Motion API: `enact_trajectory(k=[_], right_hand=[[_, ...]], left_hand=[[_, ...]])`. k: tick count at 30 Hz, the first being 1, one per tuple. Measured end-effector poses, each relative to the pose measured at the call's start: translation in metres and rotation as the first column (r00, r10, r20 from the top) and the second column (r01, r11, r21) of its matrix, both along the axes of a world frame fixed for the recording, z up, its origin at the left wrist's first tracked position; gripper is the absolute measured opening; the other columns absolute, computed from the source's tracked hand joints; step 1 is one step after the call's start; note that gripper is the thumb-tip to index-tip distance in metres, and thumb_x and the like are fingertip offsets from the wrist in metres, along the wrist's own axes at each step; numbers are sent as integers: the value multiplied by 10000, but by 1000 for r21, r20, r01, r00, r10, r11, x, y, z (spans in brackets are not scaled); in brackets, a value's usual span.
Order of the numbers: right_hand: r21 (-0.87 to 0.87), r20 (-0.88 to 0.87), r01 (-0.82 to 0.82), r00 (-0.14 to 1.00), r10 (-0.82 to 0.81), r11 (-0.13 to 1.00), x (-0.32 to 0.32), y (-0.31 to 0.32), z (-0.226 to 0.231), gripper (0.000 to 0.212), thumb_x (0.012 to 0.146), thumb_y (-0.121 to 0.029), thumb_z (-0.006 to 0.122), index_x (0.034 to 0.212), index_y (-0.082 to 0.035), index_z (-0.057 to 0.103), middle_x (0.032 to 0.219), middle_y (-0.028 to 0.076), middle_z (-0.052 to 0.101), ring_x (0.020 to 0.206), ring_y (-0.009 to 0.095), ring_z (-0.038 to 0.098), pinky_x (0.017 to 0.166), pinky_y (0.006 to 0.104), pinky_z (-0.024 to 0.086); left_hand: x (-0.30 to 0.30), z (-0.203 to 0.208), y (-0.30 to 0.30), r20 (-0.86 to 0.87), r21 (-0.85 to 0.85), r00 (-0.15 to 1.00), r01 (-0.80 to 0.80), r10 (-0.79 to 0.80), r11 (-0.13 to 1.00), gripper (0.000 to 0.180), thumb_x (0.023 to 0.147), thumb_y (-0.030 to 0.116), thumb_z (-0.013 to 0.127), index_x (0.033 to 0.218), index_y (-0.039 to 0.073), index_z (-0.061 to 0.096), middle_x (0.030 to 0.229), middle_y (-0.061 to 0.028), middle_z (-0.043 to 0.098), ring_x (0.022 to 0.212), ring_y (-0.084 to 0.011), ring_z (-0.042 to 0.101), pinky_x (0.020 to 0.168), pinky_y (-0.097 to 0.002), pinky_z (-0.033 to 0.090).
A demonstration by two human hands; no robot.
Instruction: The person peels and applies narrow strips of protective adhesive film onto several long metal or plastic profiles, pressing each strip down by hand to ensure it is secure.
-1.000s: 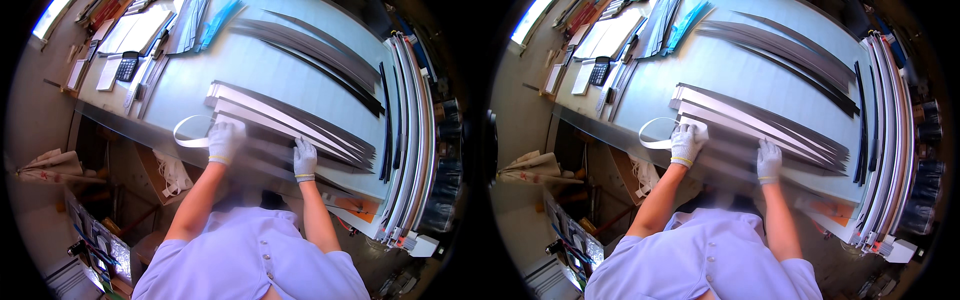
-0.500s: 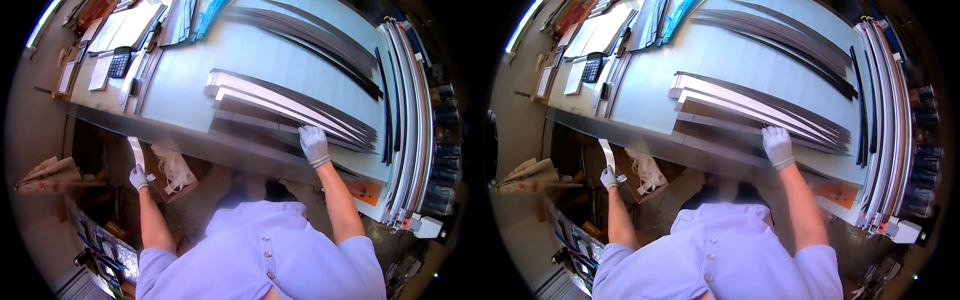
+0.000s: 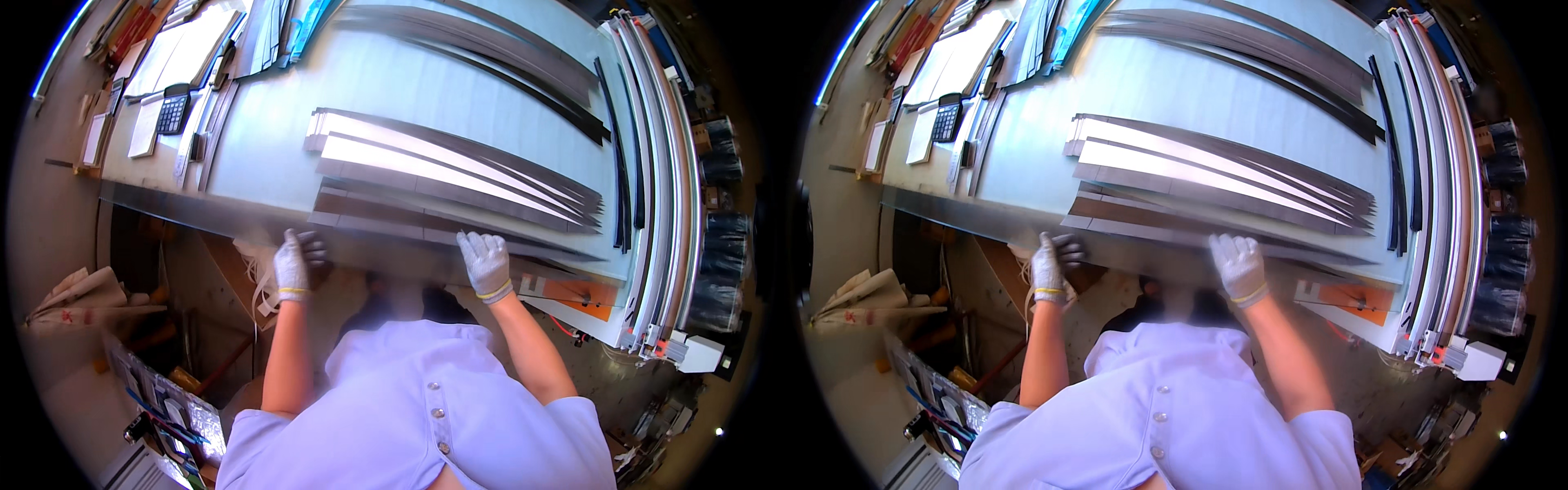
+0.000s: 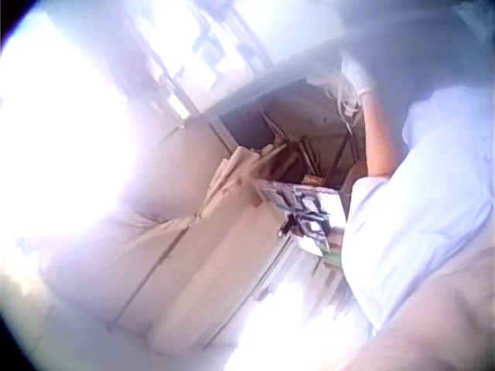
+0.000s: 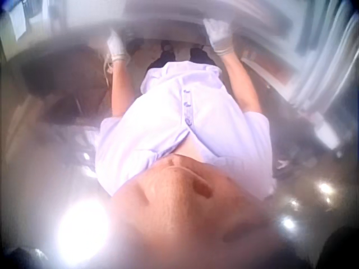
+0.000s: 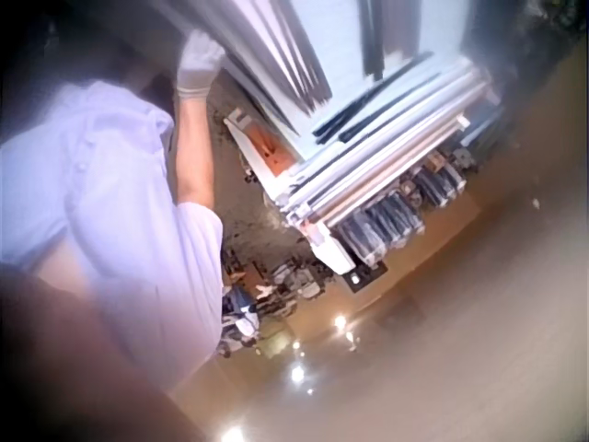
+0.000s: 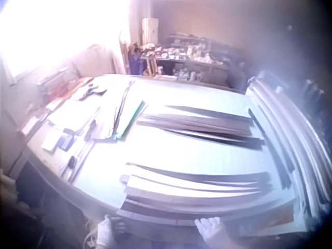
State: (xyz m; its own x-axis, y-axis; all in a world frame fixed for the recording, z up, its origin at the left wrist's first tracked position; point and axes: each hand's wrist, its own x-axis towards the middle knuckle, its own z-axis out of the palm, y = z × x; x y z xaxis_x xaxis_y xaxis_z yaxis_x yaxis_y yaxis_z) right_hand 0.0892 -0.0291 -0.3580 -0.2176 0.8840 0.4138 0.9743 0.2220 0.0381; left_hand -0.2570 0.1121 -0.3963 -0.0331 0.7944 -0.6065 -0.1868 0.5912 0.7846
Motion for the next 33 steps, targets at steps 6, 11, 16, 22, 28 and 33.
enact_trajectory(k=[6,11,16,22,28,33], right_hand=[[-130,-106,-53,994,40,990,-11,-33,-38,339,795,-113,561,1107,-28,664,1040,105,645,930,253,609,842,396,475],[-246,-291,-1,954,-74,969,0,-44,-41,399,826,-197,660,1205,-72,655,1167,110,650,1094,301,592,980,445,444],[-301,-210,293,908,-362,908,37,-79,-54,658,794,-414,719,1323,-50,577,1282,129,604,1186,341,539,1037,492,387],[-510,-118,354,874,-472,784,66,-75,-51,1126,571,-489,850,1501,-73,370,1489,163,425,1371,403,362,1157,554,241],[-537,-205,141,935,-291,832,84,-62,-49,1043,605,-427,851,1482,-80,406,1445,164,469,1338,383,410,1156,533,263],[-525,-229,70,948,-220,848,81,-55,-33,869,727,-417,783,1448,-71,444,1387,174,518,1297,365,450,1140,510,280]], left_hand=[[6,-47,1,291,-64,952,123,-100,990,365,979,403,602,1012,44,652,775,-69,654,578,-167,610,491,-266,450],[20,-30,-4,-248,19,965,91,-84,996,195,963,232,621,962,47,682,749,-54,677,547,-123,608,498,-245,454],[27,-30,-15,-763,433,640,404,89,806,265,892,200,680,1084,18,684,1024,-118,684,934,-297,649,851,-364,511],[75,17,12,-996,85,85,908,20,410,936,654,366,854,1460,151,429,1420,-141,475,1323,-405,413,1113,-512,318],[82,23,19,-987,-154,-138,948,-75,280,1051,569,398,884,1482,197,403,1391,-117,467,1340,-381,389,1137,-531,279],[57,22,-5,-993,-105,-82,942,-86,318,1056,550,385,886,1470,160,418,1421,-131,445,1345,-382,380,1133,-533,277]])
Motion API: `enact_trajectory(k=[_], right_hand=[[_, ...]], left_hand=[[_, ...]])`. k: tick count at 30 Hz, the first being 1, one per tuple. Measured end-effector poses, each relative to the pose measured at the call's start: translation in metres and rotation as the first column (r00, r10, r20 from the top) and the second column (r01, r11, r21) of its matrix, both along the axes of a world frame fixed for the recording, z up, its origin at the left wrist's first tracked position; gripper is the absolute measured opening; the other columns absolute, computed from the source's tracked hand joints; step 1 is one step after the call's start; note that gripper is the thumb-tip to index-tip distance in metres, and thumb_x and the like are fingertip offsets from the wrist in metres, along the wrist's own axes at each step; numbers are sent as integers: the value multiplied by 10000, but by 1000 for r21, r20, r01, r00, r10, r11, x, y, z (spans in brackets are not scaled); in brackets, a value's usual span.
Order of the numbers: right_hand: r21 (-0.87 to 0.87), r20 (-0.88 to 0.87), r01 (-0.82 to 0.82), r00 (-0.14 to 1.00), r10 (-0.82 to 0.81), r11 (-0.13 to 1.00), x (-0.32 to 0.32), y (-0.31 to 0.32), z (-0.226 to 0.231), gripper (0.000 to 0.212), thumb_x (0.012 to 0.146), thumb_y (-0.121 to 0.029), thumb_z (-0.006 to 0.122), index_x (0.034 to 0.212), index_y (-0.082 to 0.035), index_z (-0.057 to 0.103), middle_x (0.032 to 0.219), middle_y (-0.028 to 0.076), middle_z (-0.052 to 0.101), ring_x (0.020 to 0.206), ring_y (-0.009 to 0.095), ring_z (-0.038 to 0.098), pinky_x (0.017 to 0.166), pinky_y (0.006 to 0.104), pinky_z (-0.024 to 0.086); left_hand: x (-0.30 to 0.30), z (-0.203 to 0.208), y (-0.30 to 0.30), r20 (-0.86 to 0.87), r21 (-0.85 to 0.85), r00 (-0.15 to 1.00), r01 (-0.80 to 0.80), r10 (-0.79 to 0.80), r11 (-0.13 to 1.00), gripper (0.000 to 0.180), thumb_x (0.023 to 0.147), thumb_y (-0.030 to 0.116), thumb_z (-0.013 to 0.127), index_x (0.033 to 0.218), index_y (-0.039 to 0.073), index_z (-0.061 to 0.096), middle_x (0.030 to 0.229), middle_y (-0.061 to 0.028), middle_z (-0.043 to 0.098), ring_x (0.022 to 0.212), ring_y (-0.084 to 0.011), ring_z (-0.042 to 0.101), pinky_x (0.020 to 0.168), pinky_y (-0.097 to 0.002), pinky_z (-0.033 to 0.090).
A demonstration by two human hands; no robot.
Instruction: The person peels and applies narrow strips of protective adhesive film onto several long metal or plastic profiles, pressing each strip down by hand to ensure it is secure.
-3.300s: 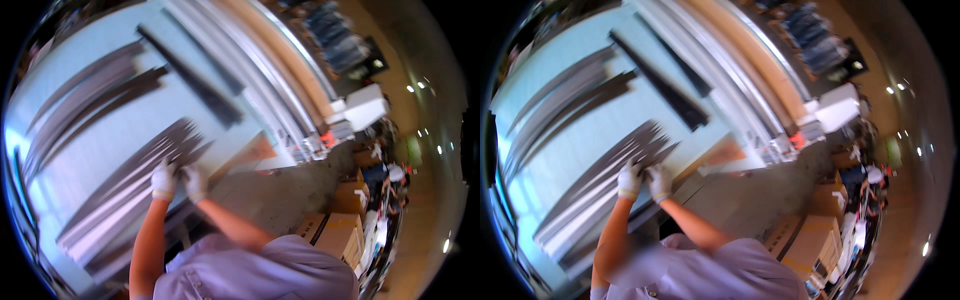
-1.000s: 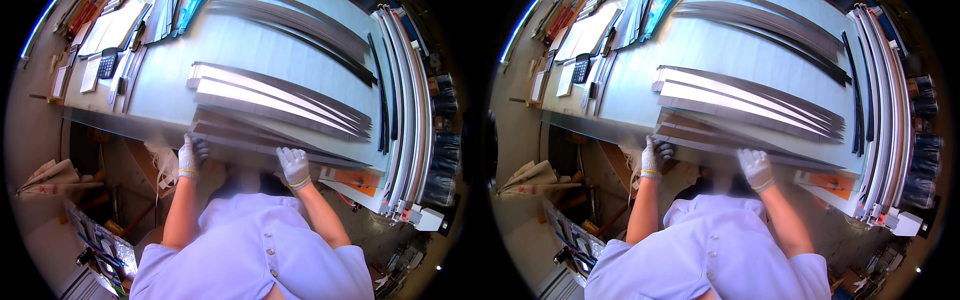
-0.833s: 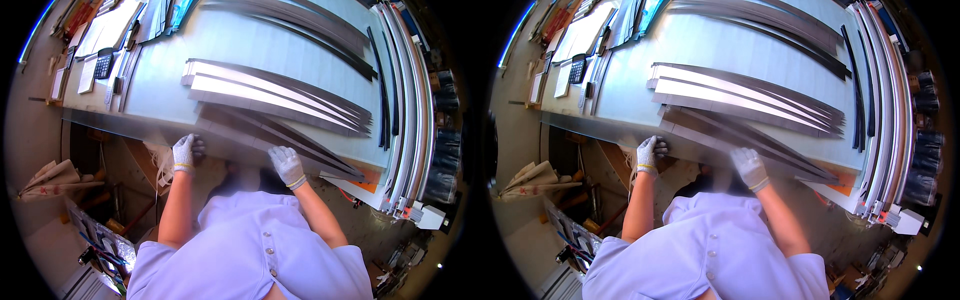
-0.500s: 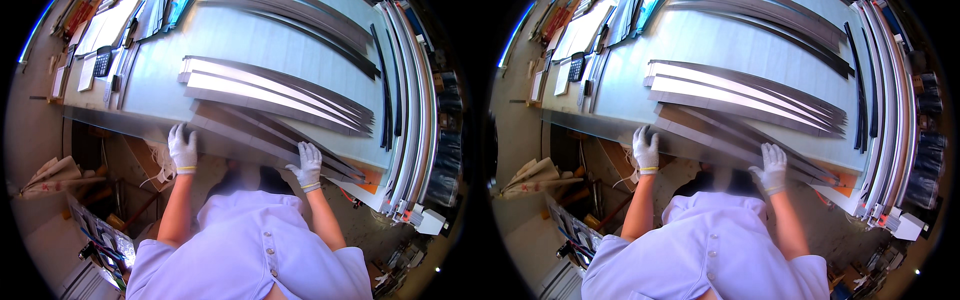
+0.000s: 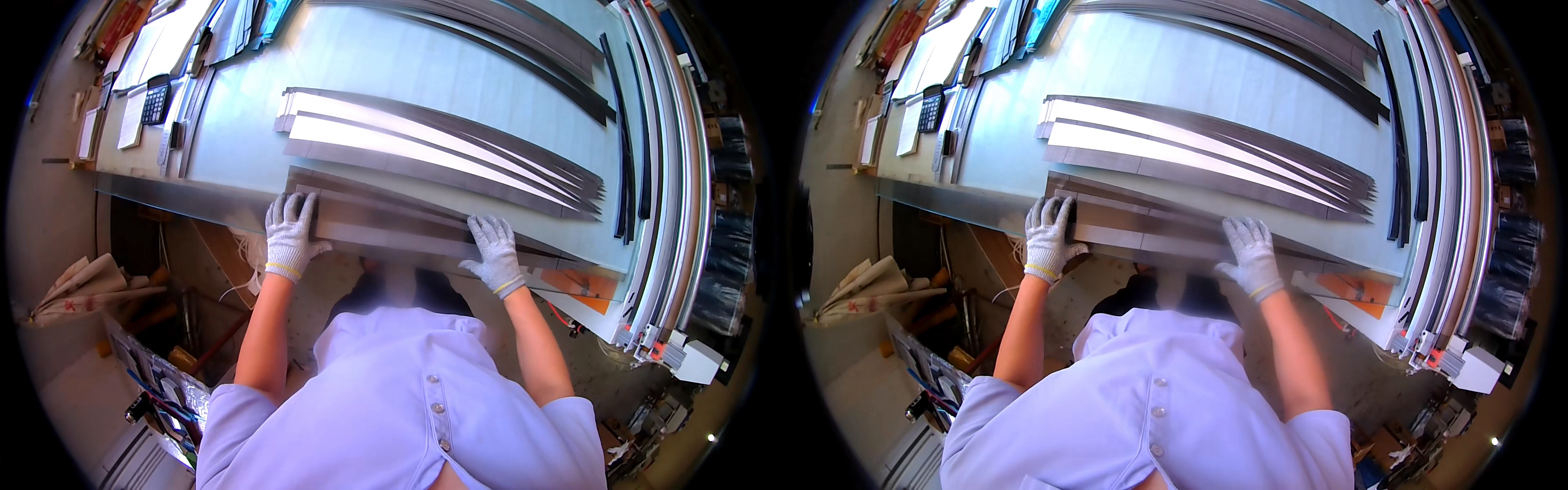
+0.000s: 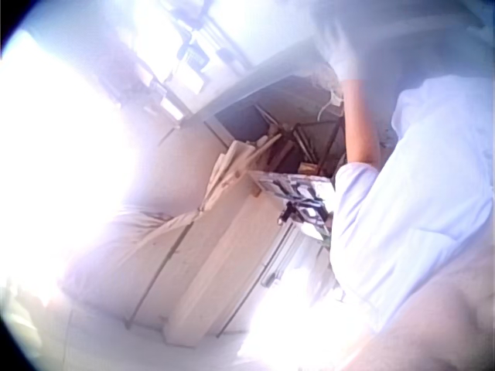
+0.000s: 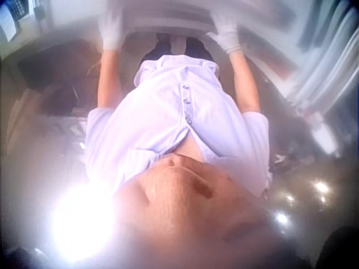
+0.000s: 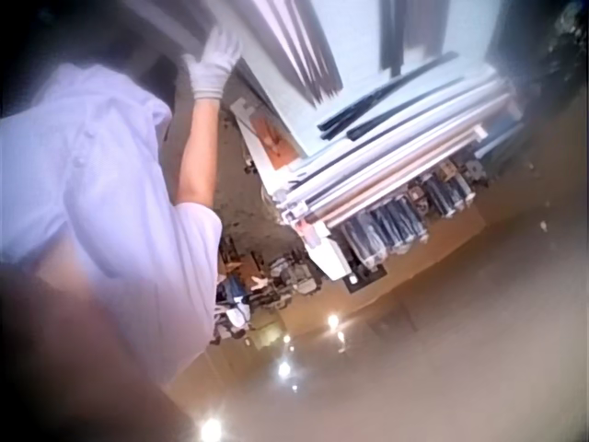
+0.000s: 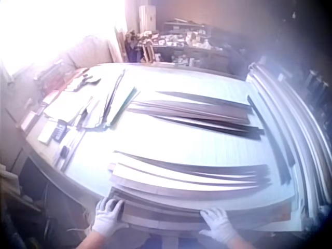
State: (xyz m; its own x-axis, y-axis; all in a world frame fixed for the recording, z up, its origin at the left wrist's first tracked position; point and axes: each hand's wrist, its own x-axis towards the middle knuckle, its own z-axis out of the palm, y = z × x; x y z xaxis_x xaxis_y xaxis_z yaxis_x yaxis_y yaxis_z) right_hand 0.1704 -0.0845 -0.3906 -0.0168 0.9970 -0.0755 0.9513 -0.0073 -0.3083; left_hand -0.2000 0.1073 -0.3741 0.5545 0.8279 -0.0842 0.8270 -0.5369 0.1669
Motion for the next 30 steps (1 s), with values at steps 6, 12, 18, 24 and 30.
enact_trajectory(k=[6,12,18,24,30], right_hand=[[264,-84,529,845,-528,806,1,-33,-28,388,824,-255,741,1144,-62,638,1166,142,621,1105,354,540,992,466,403],[227,-271,616,784,-559,754,11,-46,-55,400,777,-179,787,1124,-44,641,1130,139,626,1100,334,541,981,461,419],[259,-242,591,805,-541,764,11,-46,-55,413,769,-183,796,1125,-50,636,1113,140,615,1075,343,544,955,459,436],[321,-170,527,849,-500,787,11,-44,-49,402,785,-232,777,1122,-75,624,1091,144,605,1053,358,542,938,472,435],[256,-264,565,821,-506,784,15,-43,-30,318,831,-191,719,1118,-81,639,1069,149,615,1021,362,549,917,472,435]], left_hand=[[72,15,-45,288,-145,934,261,-212,954,923,632,298,855,1425,54,451,1501,-175,414,1395,-378,380,1168,-509,271],[83,-25,-59,135,-207,933,356,-334,911,990,754,473,745,1521,32,300,1606,-187,232,1500,-342,189,1226,-470,134],[26,-19,-28,-51,-106,999,-5,0,994,992,786,404,743,1552,40,228,1628,-164,188,1516,-324,144,1231,-463,86],[17,-30,-18,-17,21,997,-72,72,997,939,788,328,724,1538,24,248,1609,-184,228,1492,-352,200,1216,-486,141],[-24,-66,-5,-137,153,945,-277,298,949,889,898,414,607,1572,45,159,1620,-197,197,1498,-361,176,1217,-465,102]])
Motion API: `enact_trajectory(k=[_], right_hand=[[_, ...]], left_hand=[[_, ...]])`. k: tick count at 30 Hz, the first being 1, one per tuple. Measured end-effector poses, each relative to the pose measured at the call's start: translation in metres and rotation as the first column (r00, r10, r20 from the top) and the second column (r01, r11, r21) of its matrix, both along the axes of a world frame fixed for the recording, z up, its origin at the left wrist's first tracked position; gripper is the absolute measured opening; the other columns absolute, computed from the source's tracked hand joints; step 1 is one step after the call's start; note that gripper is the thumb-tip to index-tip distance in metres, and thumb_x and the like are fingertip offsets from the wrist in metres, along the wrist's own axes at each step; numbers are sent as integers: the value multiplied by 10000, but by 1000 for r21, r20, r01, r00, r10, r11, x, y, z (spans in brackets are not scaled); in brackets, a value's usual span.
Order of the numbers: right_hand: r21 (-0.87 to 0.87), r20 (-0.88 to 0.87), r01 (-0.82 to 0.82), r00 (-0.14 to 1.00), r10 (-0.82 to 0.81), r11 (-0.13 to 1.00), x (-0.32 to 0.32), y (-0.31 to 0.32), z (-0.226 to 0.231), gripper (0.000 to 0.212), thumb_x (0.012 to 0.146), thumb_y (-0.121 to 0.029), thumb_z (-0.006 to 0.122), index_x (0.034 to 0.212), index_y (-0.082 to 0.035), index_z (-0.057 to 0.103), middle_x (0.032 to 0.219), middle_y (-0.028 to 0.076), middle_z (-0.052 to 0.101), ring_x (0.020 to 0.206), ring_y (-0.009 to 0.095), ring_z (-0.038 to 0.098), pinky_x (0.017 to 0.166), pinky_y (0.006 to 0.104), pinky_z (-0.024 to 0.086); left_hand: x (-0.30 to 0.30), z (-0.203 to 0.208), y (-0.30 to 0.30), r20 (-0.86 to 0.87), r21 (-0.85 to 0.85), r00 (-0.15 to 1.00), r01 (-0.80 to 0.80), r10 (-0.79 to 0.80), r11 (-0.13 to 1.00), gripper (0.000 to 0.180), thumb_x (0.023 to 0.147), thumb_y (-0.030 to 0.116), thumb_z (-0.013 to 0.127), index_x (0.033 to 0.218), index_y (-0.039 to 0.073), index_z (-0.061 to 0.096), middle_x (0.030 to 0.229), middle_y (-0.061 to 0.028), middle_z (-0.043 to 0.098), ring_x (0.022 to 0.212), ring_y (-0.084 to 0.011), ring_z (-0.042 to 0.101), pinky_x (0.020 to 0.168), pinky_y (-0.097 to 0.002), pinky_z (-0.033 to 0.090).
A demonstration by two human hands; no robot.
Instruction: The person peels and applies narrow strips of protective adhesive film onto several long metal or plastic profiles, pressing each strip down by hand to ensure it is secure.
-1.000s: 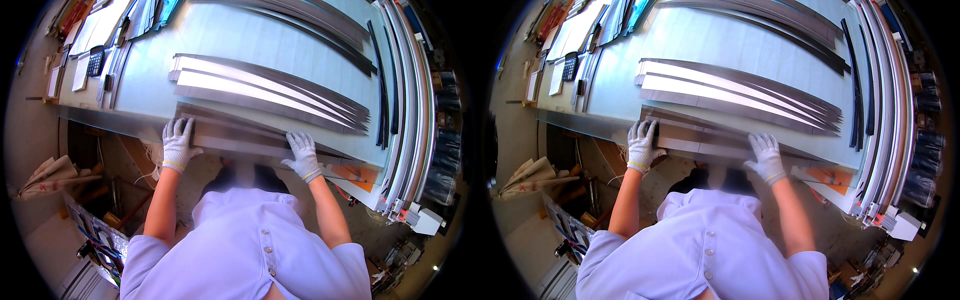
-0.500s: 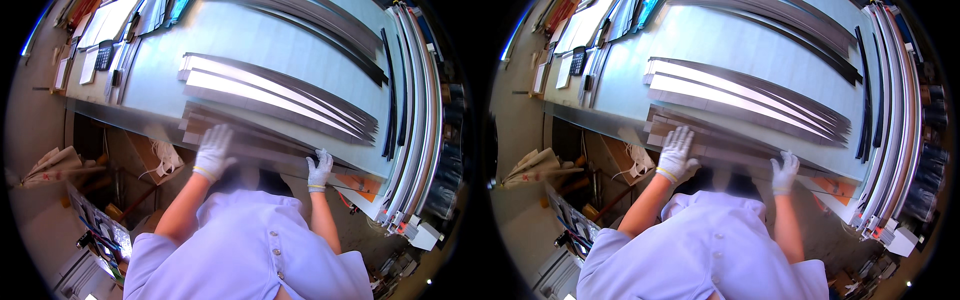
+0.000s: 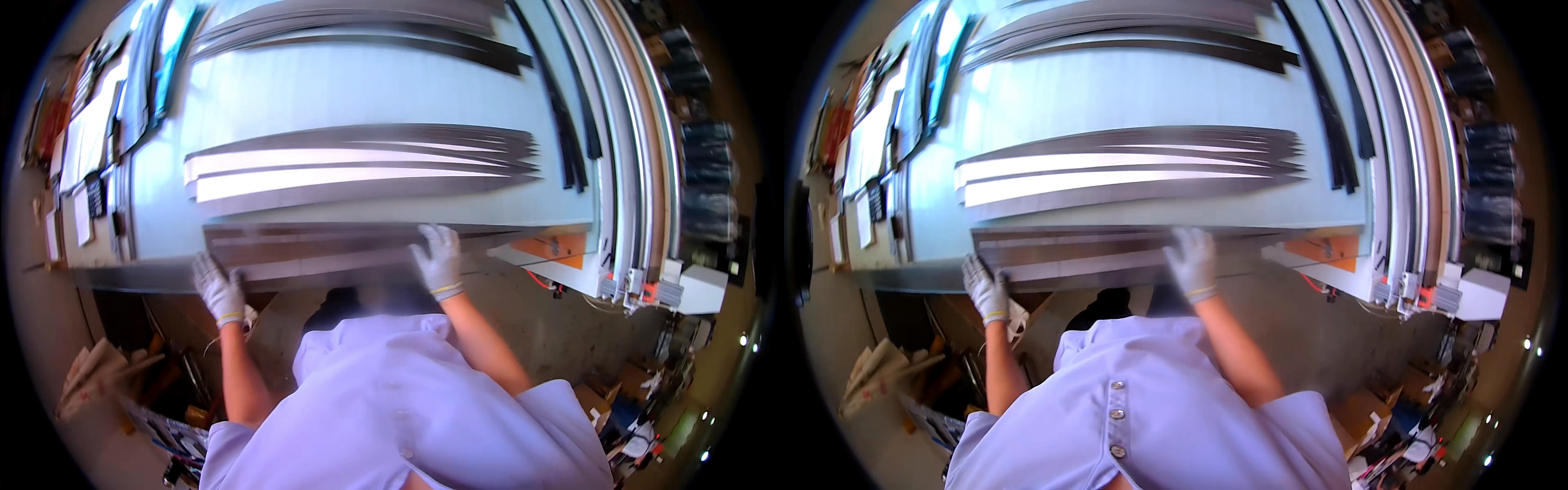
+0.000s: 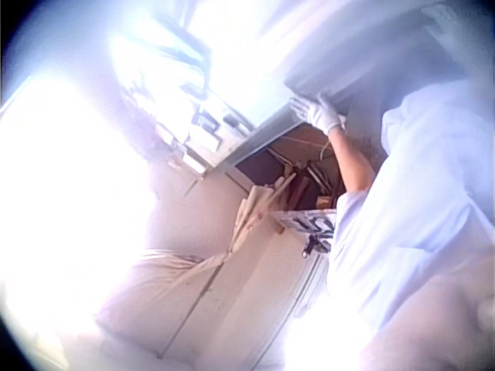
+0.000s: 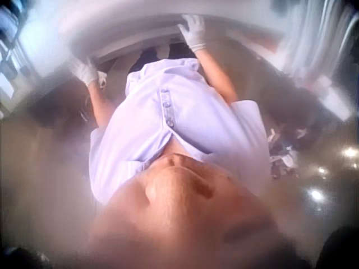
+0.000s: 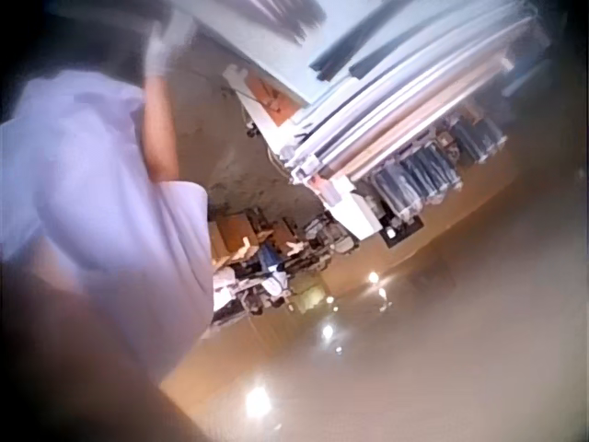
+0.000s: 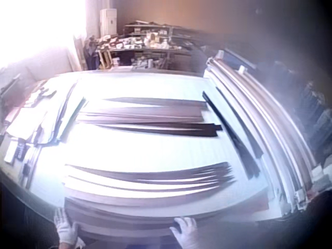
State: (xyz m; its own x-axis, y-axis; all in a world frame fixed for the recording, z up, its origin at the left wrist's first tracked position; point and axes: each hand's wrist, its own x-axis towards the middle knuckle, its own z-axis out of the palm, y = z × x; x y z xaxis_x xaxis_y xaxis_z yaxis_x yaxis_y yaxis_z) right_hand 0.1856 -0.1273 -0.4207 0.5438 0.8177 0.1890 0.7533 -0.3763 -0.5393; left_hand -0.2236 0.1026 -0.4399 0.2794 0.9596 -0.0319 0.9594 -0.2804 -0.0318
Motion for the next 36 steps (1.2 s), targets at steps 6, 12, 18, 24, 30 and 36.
enact_trajectory(k=[6,12,18,24,30,36], right_hand=[[241,-316,332,915,-250,912,45,-15,17,279,919,-59,623,1192,-41,676,1053,171,702,927,346,683,783,407,531],[63,-343,654,724,-599,754,147,-38,6,253,878,-37,654,1127,-5,684,856,134,683,741,201,592,748,340,499],[100,-322,644,742,-588,758,201,-30,-22,169,887,-116,669,1030,-32,701,959,162,692,910,319,663,823,399,509],[150,-292,666,736,-610,731,202,-22,-22,138,850,-55,690,978,-9,710,907,157,703,860,297,679,802,379,526],[184,-269,655,751,-603,733,205,-20,-26,110,830,-30,695,936,-3,709,882,164,699,844,304,679,792,374,530],[164,-302,627,767,-567,761,202,-16,-23,117,819,-20,689,935,-13,706,883,159,691,840,305,674,787,376,528]], left_hand=[[69,24,18,183,223,980,31,-73,974,749,943,413,592,1508,-1,326,1566,-217,312,1448,-401,276,1191,-465,225],[340,47,-64,491,-48,659,673,-569,738,836,787,201,761,1513,86,361,1543,-168,378,1435,-364,329,1182,-474,270],[490,35,-129,461,-58,333,936,-823,347,803,818,432,716,1457,47,418,1490,-132,424,1316,-349,447,1069,-487,380],[510,7,-135,268,-90,361,932,-893,350,784,820,427,714,1443,42,435,1478,-116,434,1297,-322,461,1031,-464,404],[511,3,-135,320,-118,372,928,-871,353,792,813,433,718,1445,48,435,1489,-110,425,1297,-322,457,1026,-460,410],[512,5,-134,313,-99,367,930,-876,354,805,804,427,727,1449,49,428,1489,-107,425,1296,-329,456,1019,-462,419]])
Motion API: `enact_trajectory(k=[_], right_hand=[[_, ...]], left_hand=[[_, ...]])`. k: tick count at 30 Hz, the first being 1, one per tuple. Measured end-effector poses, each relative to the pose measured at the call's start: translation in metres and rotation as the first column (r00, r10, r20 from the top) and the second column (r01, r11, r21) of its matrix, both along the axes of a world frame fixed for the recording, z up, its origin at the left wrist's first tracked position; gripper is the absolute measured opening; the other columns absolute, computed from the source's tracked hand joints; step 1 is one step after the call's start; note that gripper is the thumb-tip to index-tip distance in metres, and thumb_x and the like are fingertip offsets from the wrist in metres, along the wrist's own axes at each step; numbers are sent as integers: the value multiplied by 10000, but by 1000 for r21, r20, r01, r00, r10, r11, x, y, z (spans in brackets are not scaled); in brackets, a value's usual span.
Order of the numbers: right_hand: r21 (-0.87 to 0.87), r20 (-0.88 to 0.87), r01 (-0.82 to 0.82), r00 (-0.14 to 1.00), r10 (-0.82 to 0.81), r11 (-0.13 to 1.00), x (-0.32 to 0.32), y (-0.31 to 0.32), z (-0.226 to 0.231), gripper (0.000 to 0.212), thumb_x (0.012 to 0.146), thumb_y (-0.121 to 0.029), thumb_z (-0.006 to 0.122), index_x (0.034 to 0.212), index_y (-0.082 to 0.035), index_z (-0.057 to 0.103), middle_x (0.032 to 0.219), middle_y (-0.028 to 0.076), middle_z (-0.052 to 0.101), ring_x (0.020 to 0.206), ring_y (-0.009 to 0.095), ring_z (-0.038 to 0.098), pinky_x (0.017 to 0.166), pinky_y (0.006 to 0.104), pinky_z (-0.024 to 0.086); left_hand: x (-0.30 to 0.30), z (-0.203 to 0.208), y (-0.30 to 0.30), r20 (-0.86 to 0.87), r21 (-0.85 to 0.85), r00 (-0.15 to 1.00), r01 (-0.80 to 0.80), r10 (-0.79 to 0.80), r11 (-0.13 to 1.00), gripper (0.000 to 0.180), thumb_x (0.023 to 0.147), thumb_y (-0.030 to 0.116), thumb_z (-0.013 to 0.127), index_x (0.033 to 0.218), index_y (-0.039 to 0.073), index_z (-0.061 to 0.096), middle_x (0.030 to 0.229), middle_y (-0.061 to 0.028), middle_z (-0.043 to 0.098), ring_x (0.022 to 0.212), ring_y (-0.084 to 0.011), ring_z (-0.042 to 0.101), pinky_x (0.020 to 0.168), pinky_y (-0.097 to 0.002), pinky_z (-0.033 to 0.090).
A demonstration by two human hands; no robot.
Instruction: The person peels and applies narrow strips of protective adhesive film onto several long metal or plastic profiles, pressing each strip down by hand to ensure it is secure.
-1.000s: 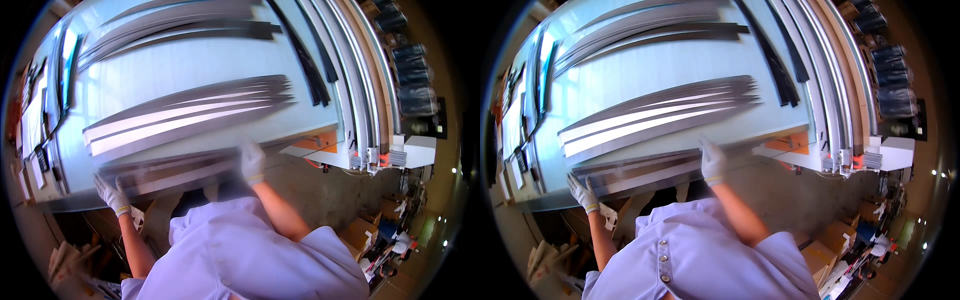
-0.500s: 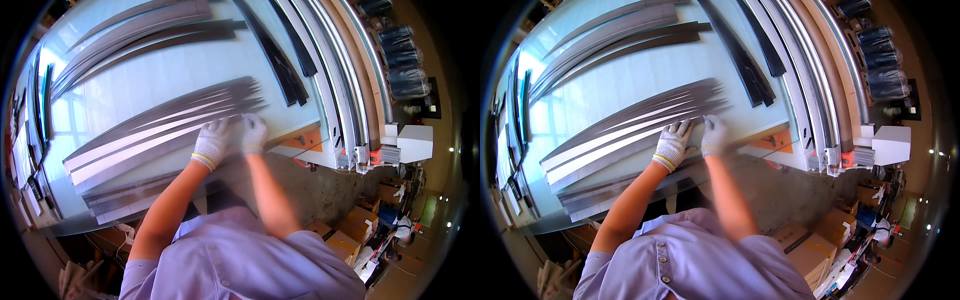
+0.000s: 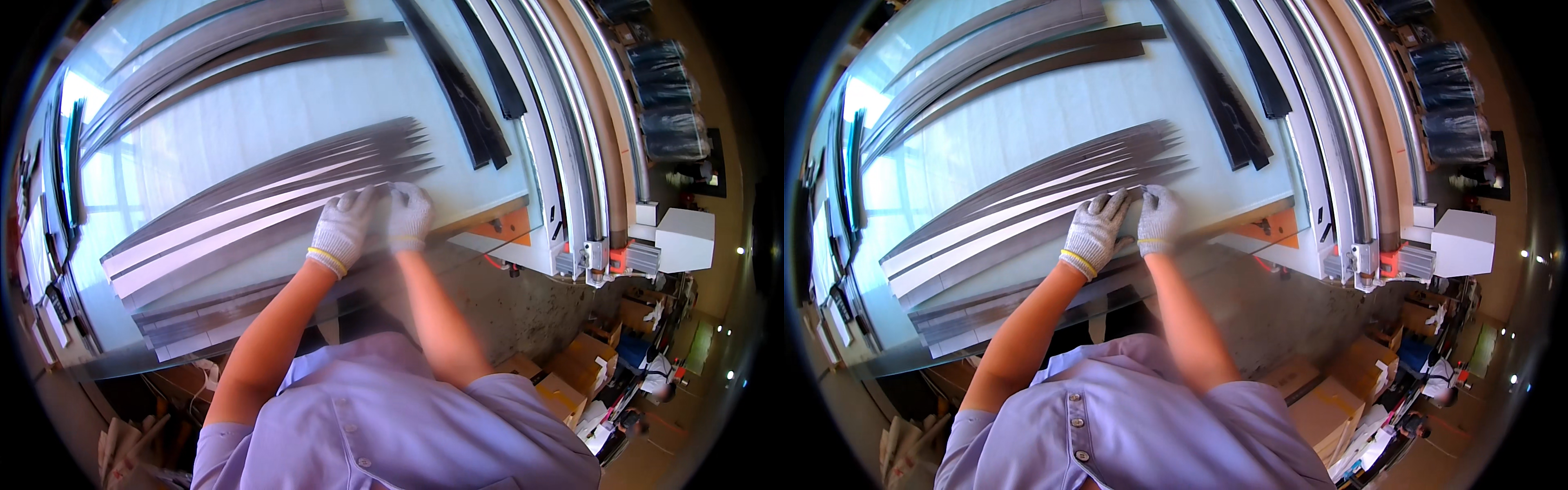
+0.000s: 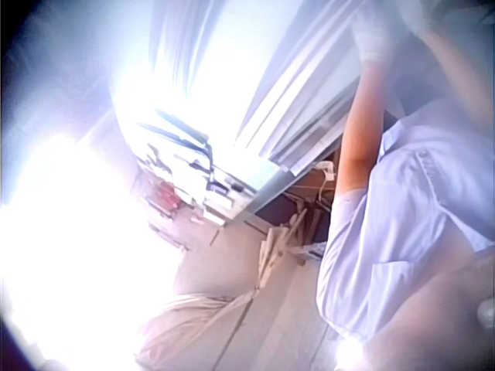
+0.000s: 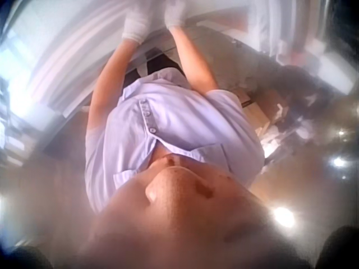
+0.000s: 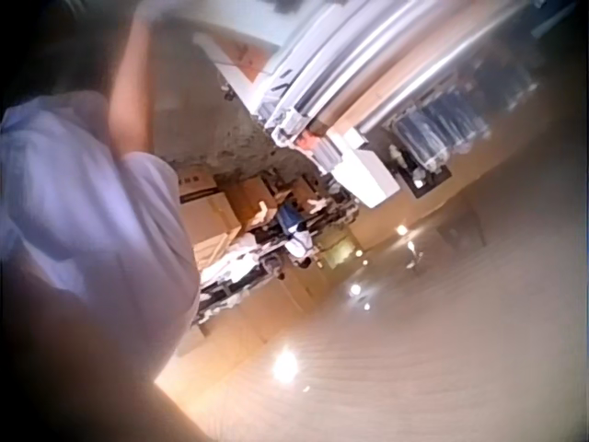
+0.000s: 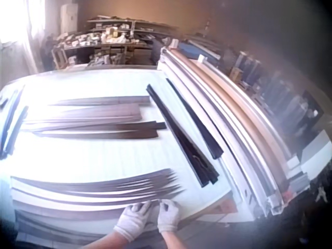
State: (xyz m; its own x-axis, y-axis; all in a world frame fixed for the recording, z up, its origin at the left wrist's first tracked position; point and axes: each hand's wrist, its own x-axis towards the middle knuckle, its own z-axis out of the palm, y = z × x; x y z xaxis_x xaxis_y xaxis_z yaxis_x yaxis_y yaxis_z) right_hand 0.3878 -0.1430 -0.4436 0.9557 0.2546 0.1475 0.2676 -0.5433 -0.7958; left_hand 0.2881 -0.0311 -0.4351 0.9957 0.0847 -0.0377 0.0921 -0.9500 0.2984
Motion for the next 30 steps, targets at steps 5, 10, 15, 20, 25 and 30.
enact_trajectory(k=[5,10,15,20,25,30], right_hand=[[-15,-28,-61,998,60,998,-9,6,-6,131,816,-32,683,945,-36,709,894,151,680,869,318,656,807,400,516],[-22,60,-134,989,135,991,-14,10,-2,132,796,-36,682,927,-40,702,888,148,662,873,346,628,807,420,500],[-46,69,-166,983,169,985,-15,7,-3,138,802,-35,666,938,-34,692,908,145,651,901,351,613,825,417,491],[-112,36,-210,976,215,971,-16,8,-1,162,837,-50,647,995,-36,678,941,144,641,947,338,605,859,414,480],[-150,55,-242,966,252,959,-14,5,-7,155,854,-102,653,999,-52,676,967,137,643,959,337,604,868,431,478],[-275,127,-149,973,190,950,-9,0,-25,128,851,-136,669,961,-72,677,952,137,651,938,348,607,855,453,473]], left_hand=[[3,10,2,80,-78,996,-26,32,997,642,804,319,729,1357,64,527,1405,-112,506,1219,-335,516,964,-460,455],[13,-2,19,234,-410,934,-157,270,899,315,828,142,674,1135,74,659,1175,-121,633,991,-352,626,836,-438,520],[35,3,18,192,-316,938,-221,290,923,192,824,163,686,1008,118,716,1035,-90,654,891,-332,643,775,-432,526],[33,-9,26,278,-423,879,-249,387,871,118,827,164,699,896,72,730,966,-103,677,830,-320,648,716,-399,525],[-51,52,56,-361,-932,744,-295,562,-209,214,968,263,618,1035,61,600,994,-81,699,655,-106,606,567,-224,445],[-342,64,163,-515,-811,217,-437,830,-389,194,913,161,669,1070,76,591,776,-11,581,623,-122,519,587,-283,465]])
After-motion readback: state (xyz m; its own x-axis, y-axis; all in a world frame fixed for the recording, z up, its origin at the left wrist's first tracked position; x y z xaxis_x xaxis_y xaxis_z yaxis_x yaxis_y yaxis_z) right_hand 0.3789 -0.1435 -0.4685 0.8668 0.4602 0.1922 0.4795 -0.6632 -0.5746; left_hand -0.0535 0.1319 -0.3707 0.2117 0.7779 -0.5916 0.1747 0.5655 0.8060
